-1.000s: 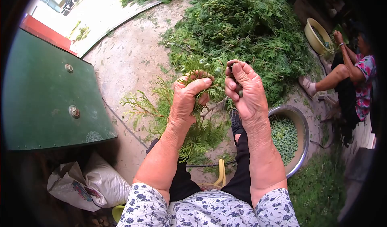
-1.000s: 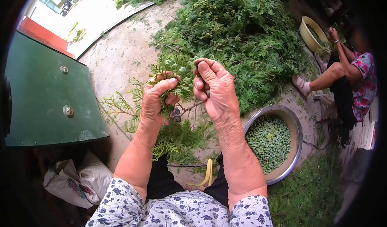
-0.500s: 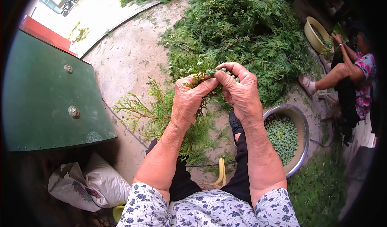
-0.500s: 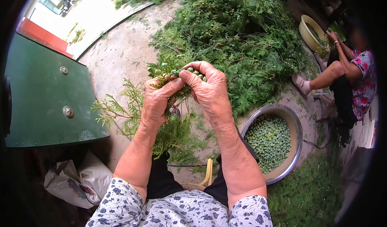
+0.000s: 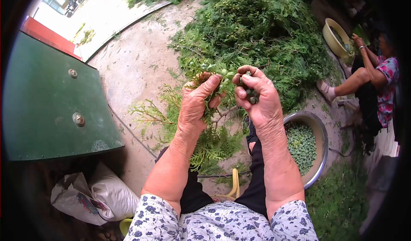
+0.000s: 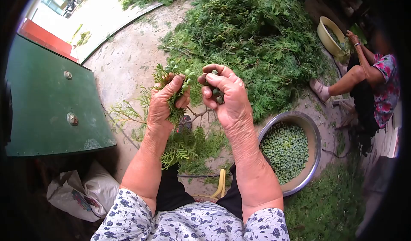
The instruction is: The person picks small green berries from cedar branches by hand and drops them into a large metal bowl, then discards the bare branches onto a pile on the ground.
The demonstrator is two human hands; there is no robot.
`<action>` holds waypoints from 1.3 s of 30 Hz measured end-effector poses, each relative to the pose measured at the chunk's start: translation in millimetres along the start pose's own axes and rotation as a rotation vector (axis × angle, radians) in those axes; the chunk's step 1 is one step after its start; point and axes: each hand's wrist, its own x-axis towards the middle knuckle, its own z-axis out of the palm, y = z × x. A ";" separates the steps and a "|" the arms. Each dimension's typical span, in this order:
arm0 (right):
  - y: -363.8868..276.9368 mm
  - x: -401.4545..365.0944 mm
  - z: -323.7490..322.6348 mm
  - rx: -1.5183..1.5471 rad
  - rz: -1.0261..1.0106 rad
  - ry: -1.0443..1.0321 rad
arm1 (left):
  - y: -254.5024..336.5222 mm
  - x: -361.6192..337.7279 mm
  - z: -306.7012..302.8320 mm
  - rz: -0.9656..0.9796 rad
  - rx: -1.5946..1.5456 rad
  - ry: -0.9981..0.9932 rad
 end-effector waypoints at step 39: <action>6.9 -1.9 5.7 -0.066 0.032 -0.029 | 0.9 -2.1 2.0 0.017 0.051 -0.036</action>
